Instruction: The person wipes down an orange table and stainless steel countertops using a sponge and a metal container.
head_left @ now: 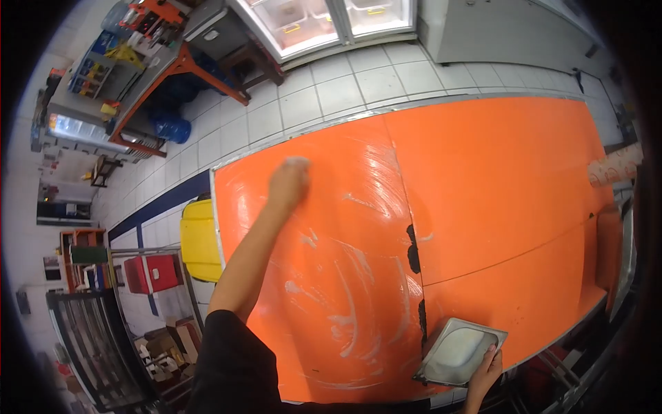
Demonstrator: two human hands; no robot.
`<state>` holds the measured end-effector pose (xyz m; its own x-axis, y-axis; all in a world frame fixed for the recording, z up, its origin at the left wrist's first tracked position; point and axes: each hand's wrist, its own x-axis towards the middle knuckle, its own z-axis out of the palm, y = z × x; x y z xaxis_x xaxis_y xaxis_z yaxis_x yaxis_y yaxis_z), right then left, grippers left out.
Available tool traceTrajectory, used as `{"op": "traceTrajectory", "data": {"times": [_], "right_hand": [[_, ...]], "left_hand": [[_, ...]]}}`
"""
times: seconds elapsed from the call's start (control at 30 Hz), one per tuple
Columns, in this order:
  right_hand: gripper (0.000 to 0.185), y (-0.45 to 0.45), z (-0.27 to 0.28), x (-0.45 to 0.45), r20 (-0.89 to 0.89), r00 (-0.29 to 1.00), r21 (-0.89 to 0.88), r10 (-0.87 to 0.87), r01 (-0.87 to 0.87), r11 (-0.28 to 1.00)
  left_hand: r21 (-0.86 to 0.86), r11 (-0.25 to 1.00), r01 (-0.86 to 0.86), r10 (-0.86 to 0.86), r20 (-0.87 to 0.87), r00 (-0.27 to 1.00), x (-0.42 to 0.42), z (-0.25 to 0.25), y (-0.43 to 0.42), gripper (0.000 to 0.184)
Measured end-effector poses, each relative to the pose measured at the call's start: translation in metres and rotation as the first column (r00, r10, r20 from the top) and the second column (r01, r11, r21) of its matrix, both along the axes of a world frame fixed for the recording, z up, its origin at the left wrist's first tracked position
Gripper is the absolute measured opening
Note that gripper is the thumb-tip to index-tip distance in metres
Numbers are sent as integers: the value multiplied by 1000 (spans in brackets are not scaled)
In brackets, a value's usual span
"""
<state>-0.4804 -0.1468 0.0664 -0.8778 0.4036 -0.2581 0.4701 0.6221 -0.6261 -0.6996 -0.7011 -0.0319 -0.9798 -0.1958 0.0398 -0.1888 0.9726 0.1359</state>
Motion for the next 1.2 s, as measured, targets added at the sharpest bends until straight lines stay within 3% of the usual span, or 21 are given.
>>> {"op": "traceTrajectory", "data": {"times": [0.03, 0.07, 0.13, 0.27, 0.3, 0.33, 0.4, 0.53, 0.6, 0.63, 0.67, 0.73, 0.77, 0.8, 0.83, 0.87, 0.93, 0.97, 1.07, 1.13, 1.2], "right_hand": [[35, -2, -3, -7, -1, 1000, -18, 17, -17, 1000], [35, -6, -4, -12, -38, 999, -13, 22, -23, 1000], [35, 1, 2, 1, -47, 999, 3, 22, -22, 1000], [36, 4, -1, -3, -8, 1000, -1, -21, 21, 1000], [37, -1, -2, -3, -3, 999, 5, -42, 42, 999], [37, 1, 2, 2, 27, 999, 4, -39, 39, 999], [37, 2, 2, -3, 43, 999, -49, -33, 35, 998], [38, 2, -6, -4, -16, 999, -55, -44, 43, 998], [36, 2, 0, -3, 32, 998, -60, -52, 54, 997], [36, 3, 2, 1, 44, 998, -60, -45, 47, 997], [36, 2, 1, -1, 30, 999, -76, -38, 40, 996], [36, 2, 0, -6, -2, 999, -79, -40, 40, 996], [36, 1, 1, -6, 10, 999, -68, -37, 37, 997], [36, 0, 3, -7, 25, 999, -56, -31, 32, 998], [36, -2, 2, -11, 25, 999, -45, -25, 26, 999], [36, -8, -1, -15, -38, 999, -22, -20, 19, 1000], [36, -4, 3, 0, -65, 998, 17, -3, 4, 1000], [36, -1, -2, 0, -48, 999, -8, -17, 17, 1000], [35, -8, 6, -15, -8, 999, -30, -44, 44, 999], [35, -11, 14, -14, 30, 998, -52, -59, 61, 997], [35, -3, 7, -6, 13, 999, -42, -40, 41, 998]], "left_hand": [[-42, 981, 191, -195, -233, 953, 7, -1, 4, 11], [-58, 981, 186, -194, -225, 955, 4, 3, -4, 11], [-25, 1000, -11, 12, 21, 1000, 1, 28, 1, 12], [-71, 987, 144, -136, 113, 984, -1, 9, 14, 17], [22, 974, 225, -226, 119, 967, 11, 27, 30, 16], [27, 975, 222, -223, 148, 963, 16, 27, 18, 16], [-33, 999, 0, 3, 89, 996, -3, 32, -13, 14], [-89, 996, 7, 9, 172, 985, 13, 21, 24, 14], [113, 960, 258, -270, 116, 956, 37, 36, 52, 14], [-78, 965, 251, -239, 130, 962, 21, 32, 38, 15], [-81, 965, 248, -238, 122, 964, -7, 32, 18, 15], [63, 968, -242, 203, 369, 907, -56, 52, 4, 15], [73, 968, -240, 197, 368, 909, -61, 40, 15, 15], [60, 998, 3, -7, 59, 998, -69, 18, 32, 16], [-27, 975, 222, -222, -245, 944, -72, 7, 44, 17], [-18, 975, 222, -220, -245, 944, -84, 6, 37, 17], [-116, 993, -5, 7, 16, 1000, -89, 17, 16, 19], [-60, 996, -62, 62, -12, 998, -91, 27, 10, 18], [-93, 984, 155, -158, -22, 987, -79, 13, 36, 17], [-86, 988, 124, -132, -86, 988, -67, 12, 16, 16], [42, 992, -120, 109, 207, 972, -90, 29, -2, 13]]}}
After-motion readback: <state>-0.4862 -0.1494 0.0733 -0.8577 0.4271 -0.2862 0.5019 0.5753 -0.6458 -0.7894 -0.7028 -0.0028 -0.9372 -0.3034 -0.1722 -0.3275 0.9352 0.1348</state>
